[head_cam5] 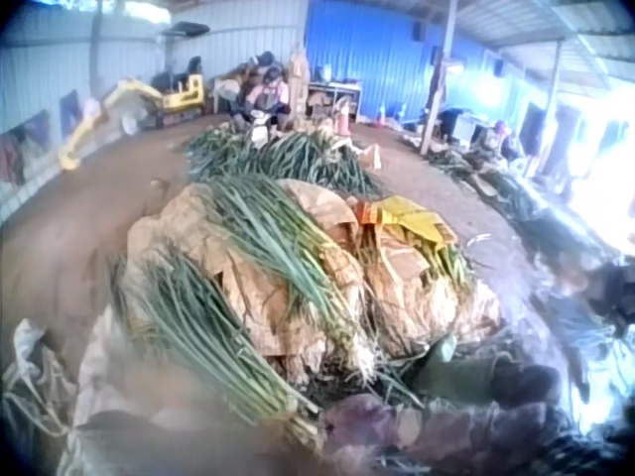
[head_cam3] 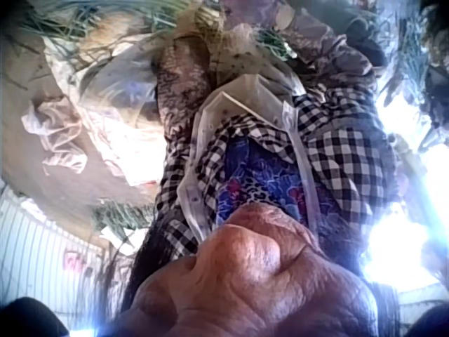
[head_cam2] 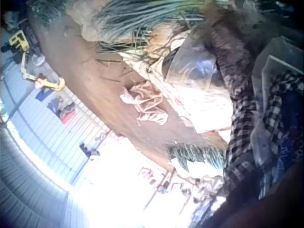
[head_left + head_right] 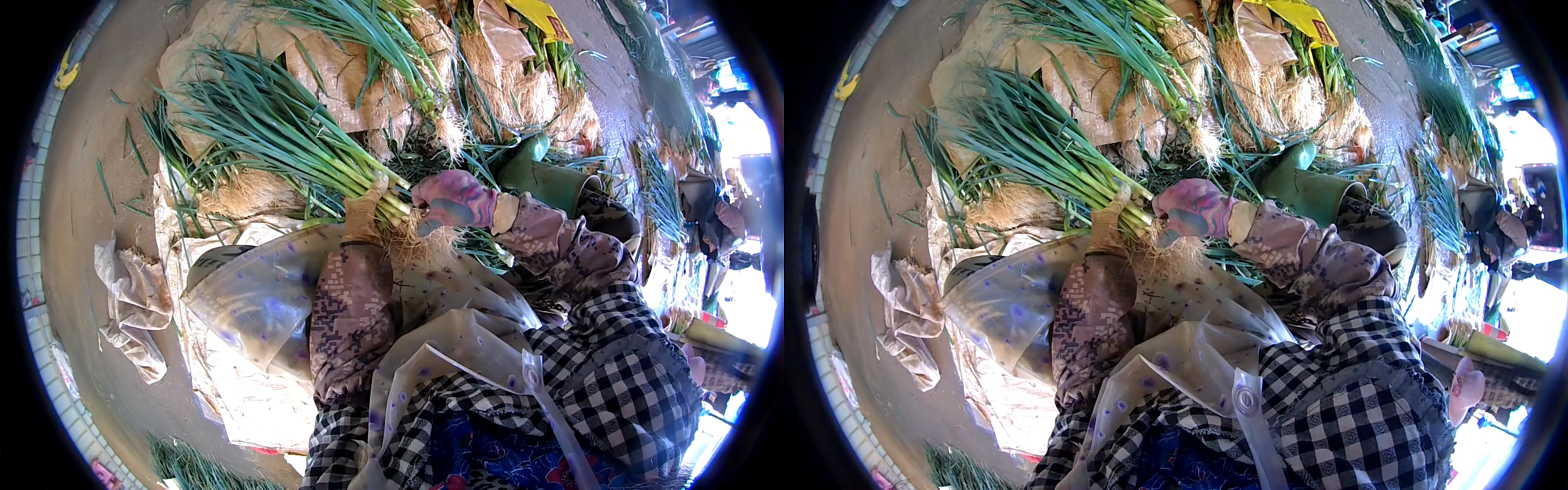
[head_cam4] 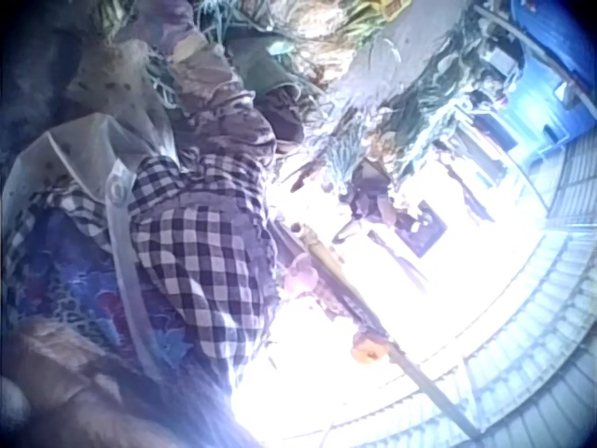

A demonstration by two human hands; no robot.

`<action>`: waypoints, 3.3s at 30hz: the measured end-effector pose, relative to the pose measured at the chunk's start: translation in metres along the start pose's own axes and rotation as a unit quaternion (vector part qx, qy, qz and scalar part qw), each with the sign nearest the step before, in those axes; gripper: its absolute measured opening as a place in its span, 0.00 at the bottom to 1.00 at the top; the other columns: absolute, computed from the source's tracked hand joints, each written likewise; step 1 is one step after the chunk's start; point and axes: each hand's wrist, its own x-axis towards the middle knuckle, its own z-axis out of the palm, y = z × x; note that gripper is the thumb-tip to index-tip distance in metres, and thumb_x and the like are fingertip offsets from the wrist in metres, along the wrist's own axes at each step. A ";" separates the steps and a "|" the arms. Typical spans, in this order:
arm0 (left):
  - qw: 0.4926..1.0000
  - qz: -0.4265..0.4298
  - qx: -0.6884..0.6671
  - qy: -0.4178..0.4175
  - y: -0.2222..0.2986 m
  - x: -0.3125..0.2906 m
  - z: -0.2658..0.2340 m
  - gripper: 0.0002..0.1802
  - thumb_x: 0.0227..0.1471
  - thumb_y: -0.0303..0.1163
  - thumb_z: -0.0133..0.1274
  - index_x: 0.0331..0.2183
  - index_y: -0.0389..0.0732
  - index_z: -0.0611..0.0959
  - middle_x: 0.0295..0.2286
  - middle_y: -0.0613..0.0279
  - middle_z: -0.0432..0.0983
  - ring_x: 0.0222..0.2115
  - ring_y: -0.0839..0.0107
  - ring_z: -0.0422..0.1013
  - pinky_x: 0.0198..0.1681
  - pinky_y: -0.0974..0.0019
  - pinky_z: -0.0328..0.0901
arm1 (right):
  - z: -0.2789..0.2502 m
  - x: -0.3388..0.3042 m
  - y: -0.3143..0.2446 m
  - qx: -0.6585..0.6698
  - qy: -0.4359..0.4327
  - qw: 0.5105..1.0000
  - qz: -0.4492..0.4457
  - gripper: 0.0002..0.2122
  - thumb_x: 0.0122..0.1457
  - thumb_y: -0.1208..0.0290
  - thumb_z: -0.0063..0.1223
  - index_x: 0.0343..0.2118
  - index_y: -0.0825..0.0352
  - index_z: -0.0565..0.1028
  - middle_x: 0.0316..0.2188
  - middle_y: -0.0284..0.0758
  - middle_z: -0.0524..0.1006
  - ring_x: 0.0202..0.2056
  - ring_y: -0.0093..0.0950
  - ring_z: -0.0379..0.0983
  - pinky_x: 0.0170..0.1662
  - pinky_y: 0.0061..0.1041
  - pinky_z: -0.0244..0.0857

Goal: The person cleans and bundles leeks by hand, removing outer leaves and arranging them in a pile.

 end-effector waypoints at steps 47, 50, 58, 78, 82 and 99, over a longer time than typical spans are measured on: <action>0.976 -0.012 -0.176 -0.126 0.025 -0.008 0.011 0.17 0.48 0.27 0.48 0.41 0.30 0.69 0.36 0.47 0.71 0.40 0.59 0.68 0.35 0.61 0.69 | 0.084 -0.151 0.140 -0.188 -0.263 0.908 0.266 0.11 0.48 0.66 0.44 0.31 0.63 0.74 0.24 0.40 0.74 0.27 0.37 0.72 0.31 0.34 0.67; 0.972 0.007 -0.124 -0.198 0.017 0.003 0.010 0.23 0.43 0.22 0.47 0.43 0.24 0.66 0.41 0.44 0.67 0.42 0.57 0.67 0.40 0.61 0.67 | 0.050 -0.100 0.133 -0.159 0.054 0.965 0.199 0.06 0.45 0.72 0.50 0.27 0.66 0.74 0.24 0.39 0.73 0.24 0.33 0.71 0.25 0.28 0.64; 0.969 -0.106 -0.187 -0.122 0.014 -0.001 -0.001 0.21 0.46 0.29 0.50 0.43 0.31 0.68 0.35 0.50 0.71 0.33 0.62 0.71 0.31 0.61 0.71 | -0.026 0.018 -0.015 -0.091 0.147 0.978 -0.117 0.13 0.46 0.69 0.52 0.37 0.59 0.73 0.31 0.32 0.73 0.27 0.25 0.68 0.33 0.19 0.63; 0.978 -0.081 -0.159 -0.113 0.009 -0.007 -0.007 0.24 0.39 0.25 0.49 0.43 0.32 0.68 0.37 0.49 0.70 0.35 0.56 0.70 0.35 0.56 0.69 | -0.034 0.012 -0.040 -0.148 0.052 0.988 0.002 0.24 0.45 0.68 0.56 0.48 0.59 0.65 0.34 0.34 0.70 0.34 0.27 0.66 0.35 0.24 0.63; 0.976 -0.070 -0.187 -0.089 0.005 -0.001 0.003 0.21 0.46 0.28 0.48 0.44 0.32 0.66 0.37 0.48 0.69 0.37 0.58 0.69 0.40 0.56 0.68 | -0.003 0.015 -0.003 -0.123 0.051 0.988 -0.075 0.18 0.46 0.71 0.53 0.41 0.61 0.65 0.34 0.33 0.69 0.34 0.25 0.67 0.34 0.20 0.64; 0.948 -0.079 -0.240 -0.193 0.007 0.001 0.017 0.28 0.42 0.26 0.48 0.47 0.31 0.62 0.42 0.47 0.66 0.42 0.55 0.66 0.41 0.54 0.68 | -0.060 -0.045 -0.023 0.027 0.079 0.994 0.070 0.13 0.47 0.62 0.53 0.37 0.58 0.74 0.30 0.35 0.72 0.29 0.33 0.70 0.32 0.26 0.64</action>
